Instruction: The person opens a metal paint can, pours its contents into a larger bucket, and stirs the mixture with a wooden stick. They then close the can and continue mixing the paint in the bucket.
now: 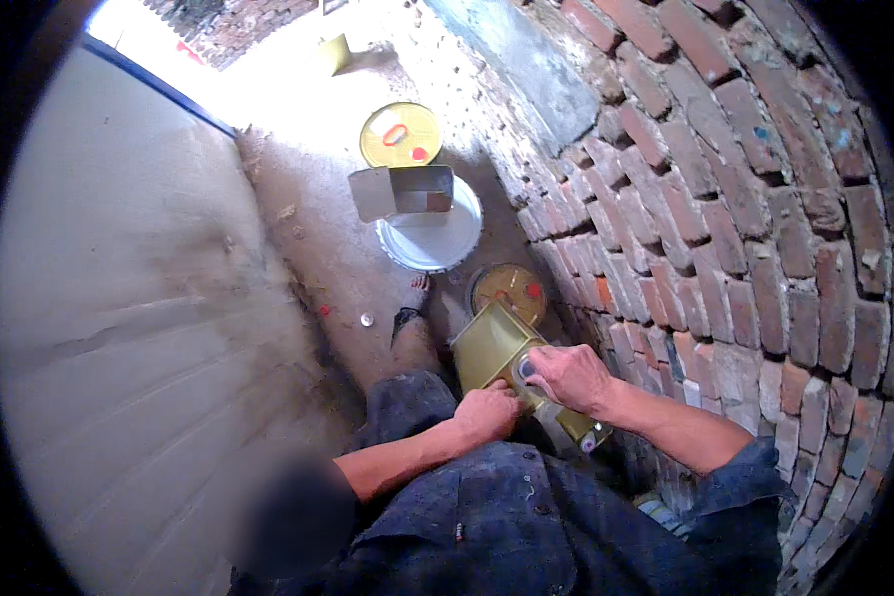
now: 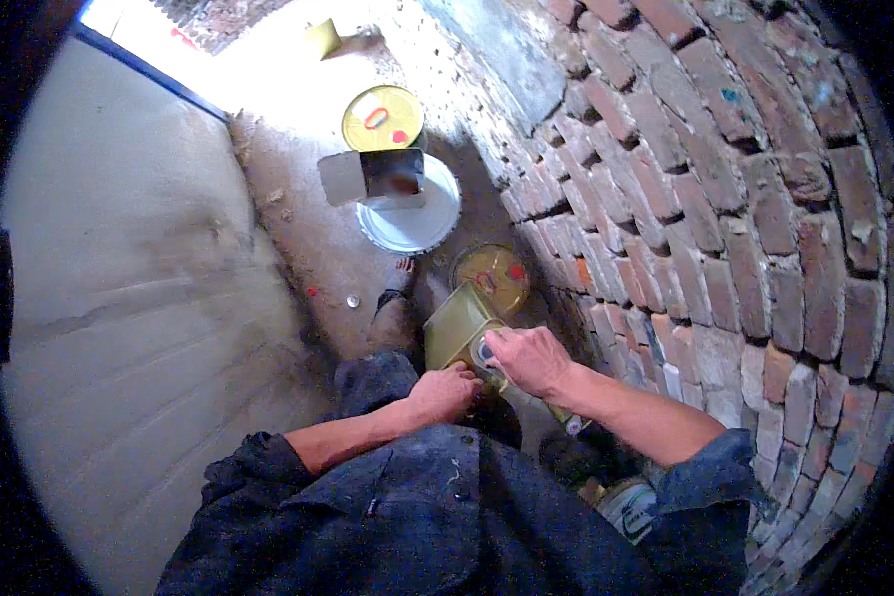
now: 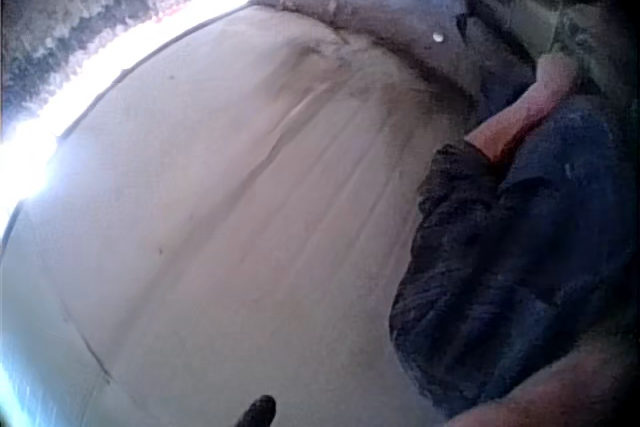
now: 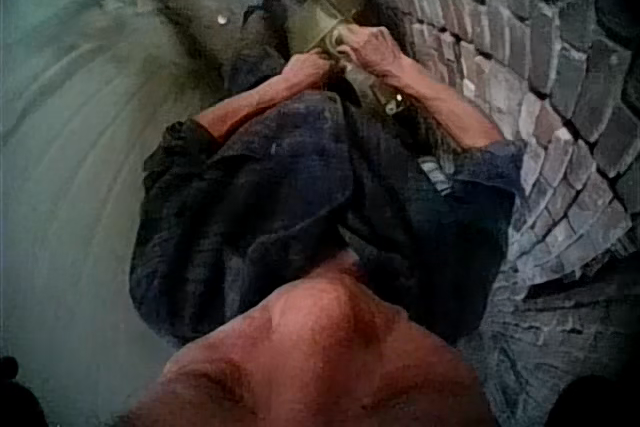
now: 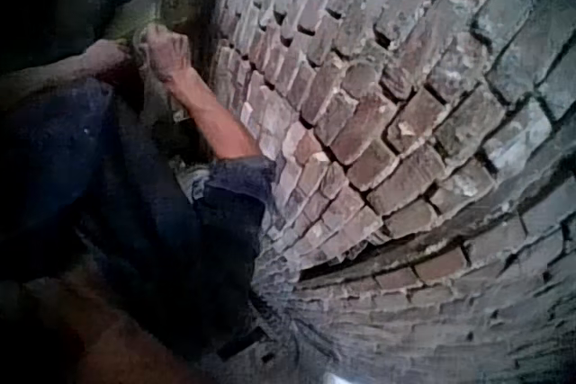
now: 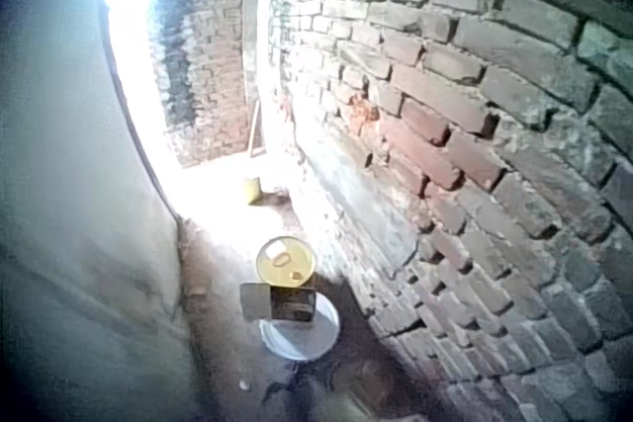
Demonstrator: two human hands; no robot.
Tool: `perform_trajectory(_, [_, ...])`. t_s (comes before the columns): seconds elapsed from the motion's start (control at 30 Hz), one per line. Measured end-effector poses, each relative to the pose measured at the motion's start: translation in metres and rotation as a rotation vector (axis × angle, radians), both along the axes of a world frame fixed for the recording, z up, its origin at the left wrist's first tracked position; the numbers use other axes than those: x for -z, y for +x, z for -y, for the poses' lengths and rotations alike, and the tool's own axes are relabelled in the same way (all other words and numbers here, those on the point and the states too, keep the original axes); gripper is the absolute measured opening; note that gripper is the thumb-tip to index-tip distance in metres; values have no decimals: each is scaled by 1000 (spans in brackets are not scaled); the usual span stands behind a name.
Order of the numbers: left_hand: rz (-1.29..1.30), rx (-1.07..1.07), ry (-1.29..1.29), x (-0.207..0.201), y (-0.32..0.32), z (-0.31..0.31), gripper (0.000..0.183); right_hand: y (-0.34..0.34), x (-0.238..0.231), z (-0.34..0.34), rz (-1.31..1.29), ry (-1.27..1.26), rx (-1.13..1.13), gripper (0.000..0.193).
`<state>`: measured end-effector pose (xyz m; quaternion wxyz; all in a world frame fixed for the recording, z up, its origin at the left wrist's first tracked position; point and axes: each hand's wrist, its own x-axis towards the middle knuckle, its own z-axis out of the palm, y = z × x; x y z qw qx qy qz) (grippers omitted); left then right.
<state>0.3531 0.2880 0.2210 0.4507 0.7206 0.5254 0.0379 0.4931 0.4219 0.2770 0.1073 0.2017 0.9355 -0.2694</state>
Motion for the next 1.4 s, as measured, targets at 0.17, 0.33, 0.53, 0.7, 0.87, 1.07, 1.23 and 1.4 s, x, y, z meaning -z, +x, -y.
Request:
perform_trajectory(0.17, [12,12,34,-3,-4,-1,24,5,-4,11,-32,43,71,26])
perform_trajectory(0.33, [57,8,56,-8,-6,-5,16,9,-6,19,-40,96,148,25])
perform_trajectory(0.53, [67,-23,36,-10,-11,-17,17,29,-4,30,-75,140,228,20])
perform_trajectory(0.7, [46,-196,16,3,-18,-6,26,39,-5,10,-251,-168,776,16])
perform_trajectory(0.87, [-4,-294,-66,-16,-27,-22,29,86,85,44,-527,-653,1395,17])
perform_trajectory(1.07, [88,-414,-84,-60,-42,-40,29,68,156,96,-600,-807,1894,15])
perform_trajectory(1.23, [166,-485,-97,-52,-67,-24,30,22,107,26,-737,-498,1490,12])
perform_trajectory(1.4, [180,-515,-115,-42,-93,-30,25,-76,-9,-47,-1032,-685,1402,14])
